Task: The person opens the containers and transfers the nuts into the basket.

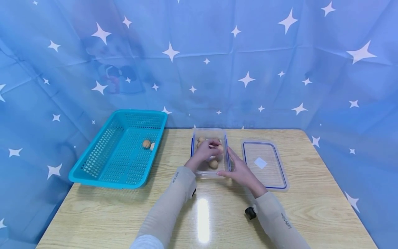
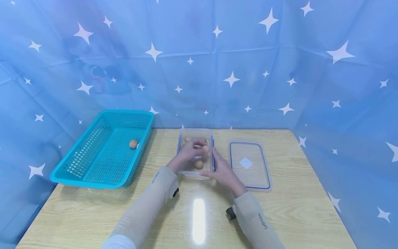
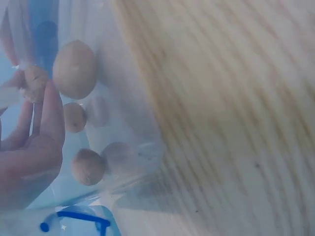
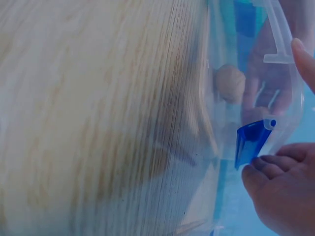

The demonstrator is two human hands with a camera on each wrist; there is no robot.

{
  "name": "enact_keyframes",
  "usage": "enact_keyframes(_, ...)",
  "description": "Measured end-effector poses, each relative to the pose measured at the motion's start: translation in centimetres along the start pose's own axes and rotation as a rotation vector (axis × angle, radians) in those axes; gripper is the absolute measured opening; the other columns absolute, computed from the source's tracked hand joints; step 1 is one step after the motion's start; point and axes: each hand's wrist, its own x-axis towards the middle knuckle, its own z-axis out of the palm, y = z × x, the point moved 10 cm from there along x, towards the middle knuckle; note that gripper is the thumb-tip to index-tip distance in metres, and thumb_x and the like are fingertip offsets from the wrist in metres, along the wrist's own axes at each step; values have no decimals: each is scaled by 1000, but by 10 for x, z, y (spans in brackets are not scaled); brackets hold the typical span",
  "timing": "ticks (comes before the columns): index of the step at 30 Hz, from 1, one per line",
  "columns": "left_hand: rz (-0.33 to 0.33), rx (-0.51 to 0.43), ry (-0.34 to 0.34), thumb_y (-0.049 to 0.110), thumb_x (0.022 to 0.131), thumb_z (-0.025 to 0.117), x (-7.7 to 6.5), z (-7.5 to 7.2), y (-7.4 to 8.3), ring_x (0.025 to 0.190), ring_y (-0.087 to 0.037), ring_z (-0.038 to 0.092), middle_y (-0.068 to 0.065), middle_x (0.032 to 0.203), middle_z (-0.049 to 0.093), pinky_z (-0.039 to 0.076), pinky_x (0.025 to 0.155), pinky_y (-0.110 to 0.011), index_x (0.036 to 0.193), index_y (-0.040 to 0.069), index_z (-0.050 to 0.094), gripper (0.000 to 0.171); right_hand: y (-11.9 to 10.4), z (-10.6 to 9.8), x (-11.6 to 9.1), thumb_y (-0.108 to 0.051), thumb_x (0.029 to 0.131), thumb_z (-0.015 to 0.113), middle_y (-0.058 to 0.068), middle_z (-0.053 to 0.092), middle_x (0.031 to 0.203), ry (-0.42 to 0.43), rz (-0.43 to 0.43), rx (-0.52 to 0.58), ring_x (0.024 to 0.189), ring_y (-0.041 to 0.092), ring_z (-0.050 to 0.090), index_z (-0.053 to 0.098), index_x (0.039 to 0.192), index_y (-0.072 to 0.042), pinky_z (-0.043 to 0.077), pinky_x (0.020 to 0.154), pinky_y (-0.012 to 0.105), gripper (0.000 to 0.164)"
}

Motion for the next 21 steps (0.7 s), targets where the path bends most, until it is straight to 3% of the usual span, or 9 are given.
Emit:
enact_keyframes(4, -1, -83, 19, 17, 90, 74, -3, -10, 9, 120, -28, 61, -12, 128, 62, 58, 93, -33, 126, 8, 64, 38, 0, 0, 1, -46, 82, 80, 18, 7, 168, 6, -6, 6, 153, 43, 13, 7, 161, -7, 19, 121, 63, 114)
enact_keyframes(9, 30, -154, -2, 18, 93, 72, -4, -25, 33, 128, -31, 58, -15, 137, 58, 56, 100, -37, 132, 5, 60, 43, 0, -1, 1, -45, 82, 80, 18, 7, 168, 7, -2, 1, 153, 42, 12, 7, 161, -6, 18, 122, 61, 114)
enact_keyframes(13, 68, -143, -9, 20, 95, 69, -9, -43, 52, 130, -31, 57, -15, 139, 58, 53, 104, -44, 135, 7, 58, 44, 0, -1, 1, -43, 82, 80, 19, 7, 168, 6, 2, 5, 153, 43, 12, 7, 161, -6, 18, 122, 61, 114)
enact_keyframes(18, 108, -264, -4, 12, 96, 67, -17, -66, 77, 127, -34, 59, -19, 135, 59, 53, 104, -42, 136, 4, 55, 43, -2, -1, 1, -43, 82, 80, 20, 6, 167, 3, 5, 7, 153, 44, 12, 7, 160, -5, 19, 122, 61, 114)
enact_keyframes(21, 115, -287, 26, 11, 94, 68, -23, -83, 90, 127, -32, 59, -17, 134, 59, 52, 106, -40, 136, 6, 56, 44, -2, 0, 1, -42, 83, 80, 20, 6, 167, 1, 4, 5, 153, 44, 12, 7, 160, -5, 19, 122, 61, 113)
